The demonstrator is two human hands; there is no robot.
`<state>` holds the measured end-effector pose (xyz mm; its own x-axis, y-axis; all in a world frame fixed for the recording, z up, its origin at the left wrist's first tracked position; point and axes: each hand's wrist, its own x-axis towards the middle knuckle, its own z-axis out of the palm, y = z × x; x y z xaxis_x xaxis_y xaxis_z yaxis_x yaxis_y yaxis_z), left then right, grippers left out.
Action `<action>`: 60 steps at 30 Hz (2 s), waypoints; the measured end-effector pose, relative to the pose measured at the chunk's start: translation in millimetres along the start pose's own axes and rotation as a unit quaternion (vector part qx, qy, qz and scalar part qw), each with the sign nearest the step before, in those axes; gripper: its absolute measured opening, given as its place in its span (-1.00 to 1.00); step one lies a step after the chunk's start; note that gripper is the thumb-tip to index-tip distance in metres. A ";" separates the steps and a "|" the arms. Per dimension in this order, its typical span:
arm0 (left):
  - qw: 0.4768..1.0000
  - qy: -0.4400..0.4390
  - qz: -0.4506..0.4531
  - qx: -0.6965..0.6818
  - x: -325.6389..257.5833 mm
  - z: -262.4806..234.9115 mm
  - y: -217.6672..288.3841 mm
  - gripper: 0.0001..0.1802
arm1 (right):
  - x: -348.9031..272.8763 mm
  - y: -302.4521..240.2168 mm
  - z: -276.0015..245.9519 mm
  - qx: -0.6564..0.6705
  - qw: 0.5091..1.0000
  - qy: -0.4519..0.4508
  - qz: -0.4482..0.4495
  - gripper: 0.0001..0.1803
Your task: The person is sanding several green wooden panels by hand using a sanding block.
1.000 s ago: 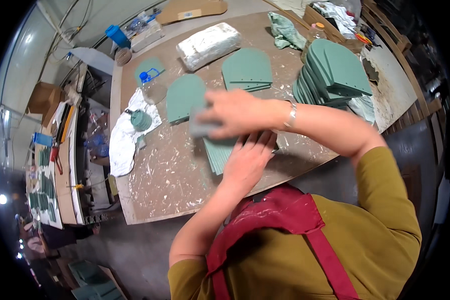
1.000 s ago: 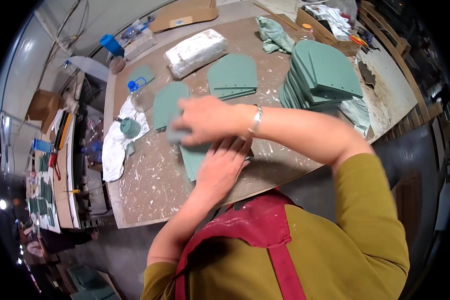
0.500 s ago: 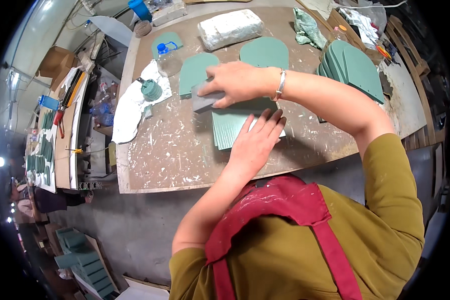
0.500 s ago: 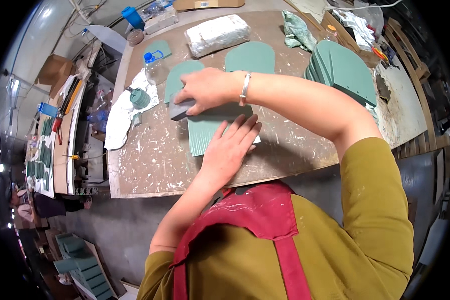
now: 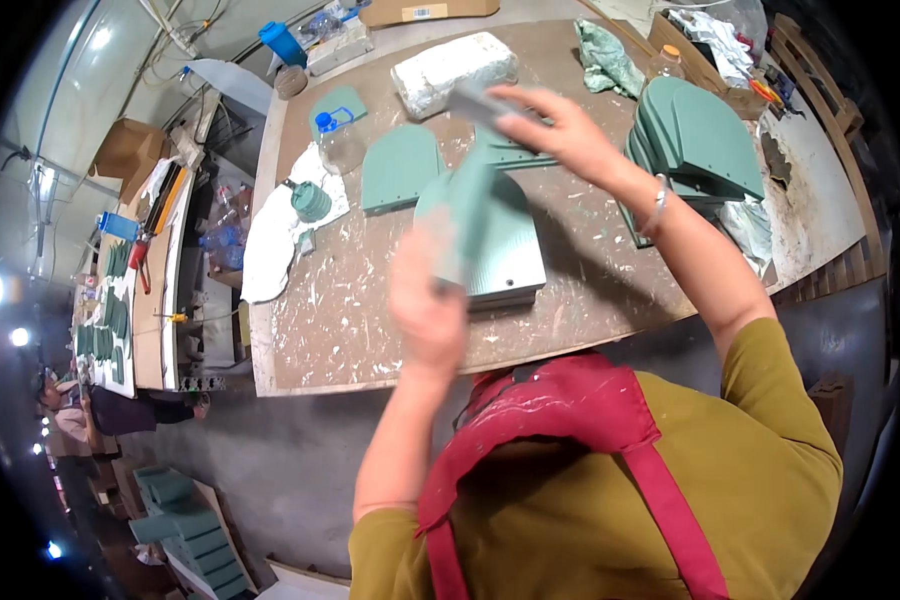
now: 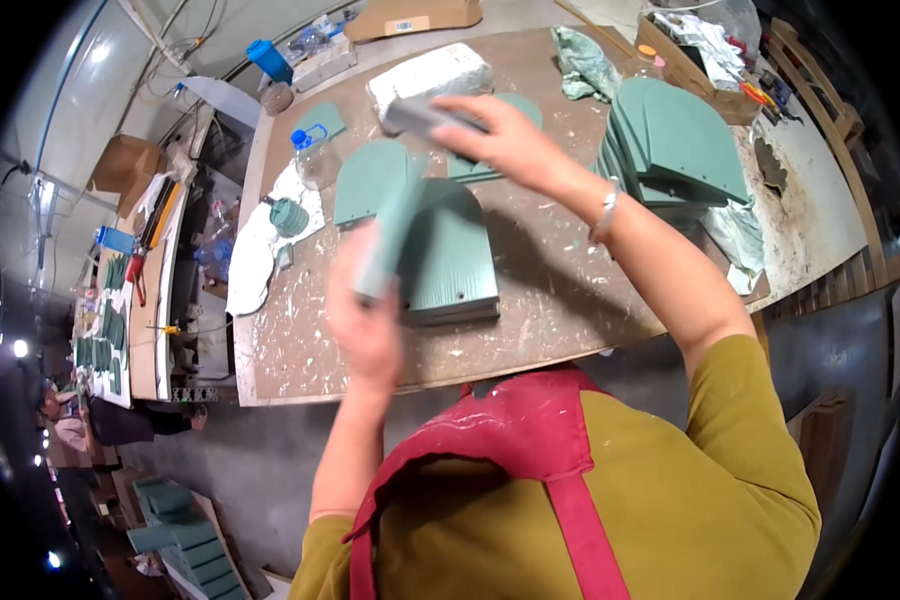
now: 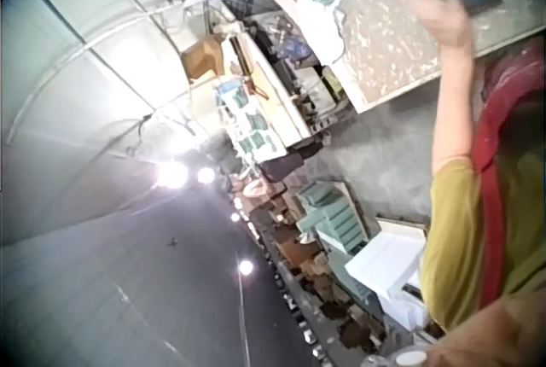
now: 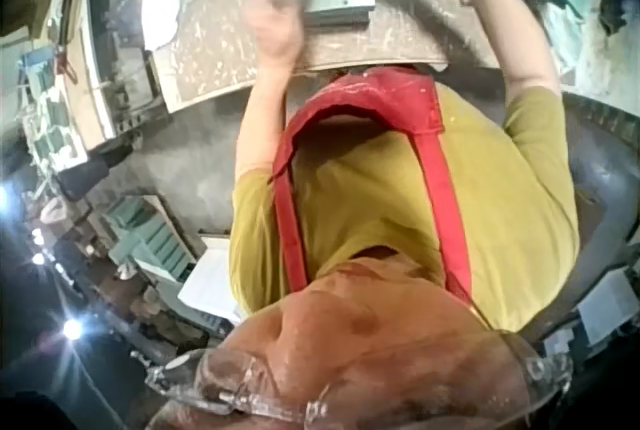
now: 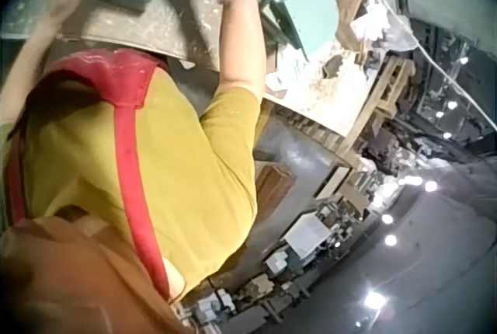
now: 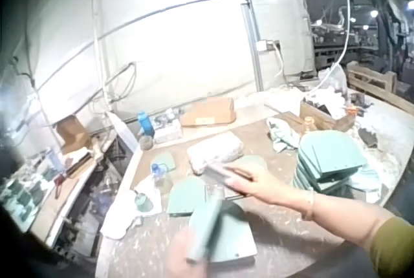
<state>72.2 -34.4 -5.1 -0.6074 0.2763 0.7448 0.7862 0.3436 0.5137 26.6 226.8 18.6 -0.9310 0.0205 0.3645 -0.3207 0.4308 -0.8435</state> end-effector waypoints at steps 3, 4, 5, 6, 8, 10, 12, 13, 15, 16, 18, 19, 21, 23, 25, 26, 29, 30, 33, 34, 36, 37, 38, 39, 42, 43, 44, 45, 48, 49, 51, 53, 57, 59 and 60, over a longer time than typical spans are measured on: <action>0.823 0.170 -0.368 -0.397 27.3 -15.0 -12.1 -0.61 | -22.9 12.3 -6.3 0.180 0.969 0.133 0.101 -0.44; 0.815 0.156 -0.389 -0.399 20.8 -21.8 -30.5 -0.61 | -30.2 5.2 -1.6 0.235 0.948 0.148 0.154 -0.47; 0.806 0.140 -0.411 -0.403 11.3 -27.3 -50.8 -0.61 | -37.3 5.7 2.4 0.237 0.949 0.132 0.160 -0.47; 0.799 0.115 -0.447 -0.385 3.5 -31.6 -55.4 -0.59 | -47.4 10.5 4.6 0.234 0.950 0.118 0.170 -0.47; 0.782 0.060 -0.519 -0.340 -11.1 -43.0 -59.5 -0.57 | -62.0 17.5 9.2 0.219 0.956 0.085 0.176 -0.47; 0.771 0.004 -0.587 -0.246 -20.4 -45.7 -62.2 -0.55 | -72.7 26.8 12.2 0.226 0.948 0.085 0.207 -0.47; 0.849 -0.197 -0.489 -0.031 -28.4 -62.4 -80.9 -0.55 | -82.0 30.6 13.4 0.238 0.938 0.086 0.236 -0.46; 0.858 -0.291 -0.416 0.079 -27.5 -67.5 -85.5 -0.55 | -84.7 32.1 11.4 0.233 0.937 0.085 0.244 -0.45; 0.920 -0.226 -0.297 0.121 -20.7 -62.3 -82.7 -0.55 | -92.7 35.8 5.2 0.222 0.935 0.087 0.261 -0.43; 0.943 -0.196 -0.241 0.121 -9.7 -54.5 -77.5 -0.55 | -96.5 34.2 5.7 0.158 0.961 0.082 0.211 -0.42; 0.969 -0.163 -0.131 0.135 15.5 -30.4 -73.1 -0.53 | -107.7 23.2 7.3 0.024 0.991 0.070 0.108 -0.38; 0.973 -0.157 -0.080 0.150 27.1 -17.7 -74.3 -0.51 | -109.3 0.5 6.0 -0.077 0.997 0.019 0.002 -0.34; 0.948 -0.216 -0.060 0.226 39.7 17.2 -83.8 -0.49 | -120.1 -19.3 13.3 -0.218 0.964 -0.111 -0.100 -0.35; 0.930 -0.266 -0.067 0.246 40.9 30.4 -88.8 -0.46 | -116.6 -11.5 21.8 -0.274 0.941 -0.125 -0.156 -0.35; 0.922 -0.316 -0.098 0.199 40.9 42.6 -88.7 -0.44 | -83.2 6.0 8.1 -0.265 0.962 -0.066 0.020 -0.38; 0.928 -0.316 -0.099 0.170 40.6 43.6 -90.1 -0.44 | -67.2 25.9 -0.1 -0.223 0.973 -0.018 0.064 -0.40; 0.924 -0.314 -0.116 0.183 40.5 38.5 -88.1 -0.44 | -72.2 13.8 4.6 -0.261 0.965 -0.009 -0.011 -0.38; 0.927 -0.310 -0.113 0.178 38.4 36.3 -92.6 -0.44 | -87.0 1.7 9.9 -0.242 0.968 -0.033 -0.064 -0.36; 0.922 -0.327 -0.101 0.180 39.1 42.5 -89.0 -0.45 | -125.1 10.1 26.2 -0.236 0.962 -0.061 -0.119 -0.30; 0.923 -0.330 -0.101 0.168 36.9 42.6 -87.1 -0.45 | -112.7 10.5 24.4 -0.257 0.962 -0.057 -0.066 -0.35; 0.927 -0.328 -0.092 0.156 42.3 42.7 -85.3 -0.45 | -63.8 32.7 22.1 -0.244 0.969 0.009 -0.018 -0.42; 0.928 -0.325 -0.094 0.157 44.5 42.8 -84.9 -0.46 | -46.5 31.7 17.5 -0.243 0.969 0.020 0.041 -0.43; 0.929 -0.322 -0.095 0.157 42.0 42.2 -84.9 -0.46 | -42.9 25.2 12.0 -0.284 0.958 0.017 0.015 -0.44; 0.930 -0.314 -0.102 0.163 40.2 37.0 -89.0 -0.46 | -49.7 12.1 16.4 -0.300 0.953 0.016 -0.044 -0.45; 0.929 -0.317 -0.094 0.165 42.0 39.7 -92.4 -0.48 | -99.8 -12.2 24.8 -0.287 0.939 -0.105 -0.155 -0.40; 0.926 -0.325 -0.093 0.166 37.7 40.0 -92.3 -0.48 | -105.5 -4.4 32.4 -0.275 0.945 -0.065 -0.162 -0.44; 0.925 -0.326 -0.091 0.173 33.0 41.8 -92.4 -0.48 | -97.3 6.9 32.3 -0.287 0.953 -0.036 -0.087 -0.45; 0.926 -0.317 -0.085 0.185 35.9 43.8 -92.4 -0.48 | -69.1 17.6 22.7 -0.301 0.953 -0.005 -0.022 -0.47; 0.904 -0.346 0.006 0.252 48.0 35.3 -68.6 -0.46 | -33.6 41.0 -10.0 -0.275 0.958 0.024 0.076 -0.44; 0.889 -0.359 0.041 0.281 45.7 30.9 -58.0 -0.45 | -36.9 39.4 -12.5 -0.258 0.964 0.028 0.066 -0.43; 0.906 -0.371 0.043 0.199 29.4 26.3 -45.8 -0.43 | -51.9 34.3 -12.4 -0.234 0.970 0.030 0.059 -0.43; 0.902 -0.391 0.045 0.177 16.2 24.1 -31.3 -0.42 | -68.1 36.5 -11.4 -0.198 0.977 0.029 0.078 -0.43; 0.918 -0.368 0.083 0.122 7.4 26.4 -32.7 -0.47 | -84.2 51.1 -9.5 -0.132 0.983 0.046 0.115 -0.38; 0.928 -0.346 0.104 0.091 8.1 25.6 -33.2 -0.53 | -86.4 53.2 -7.5 -0.117 0.985 0.047 0.119 -0.37; 0.927 -0.348 0.113 0.077 9.1 24.7 -34.3 -0.52 | -87.2 53.3 -7.0 -0.114 0.985 0.045 0.124 -0.37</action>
<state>36.9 -21.5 -26.5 -0.3970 0.8513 0.3432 0.9097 0.3151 0.2705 91.9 254.2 -55.4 -0.9535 0.2257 0.1998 -0.0283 0.5928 -0.8048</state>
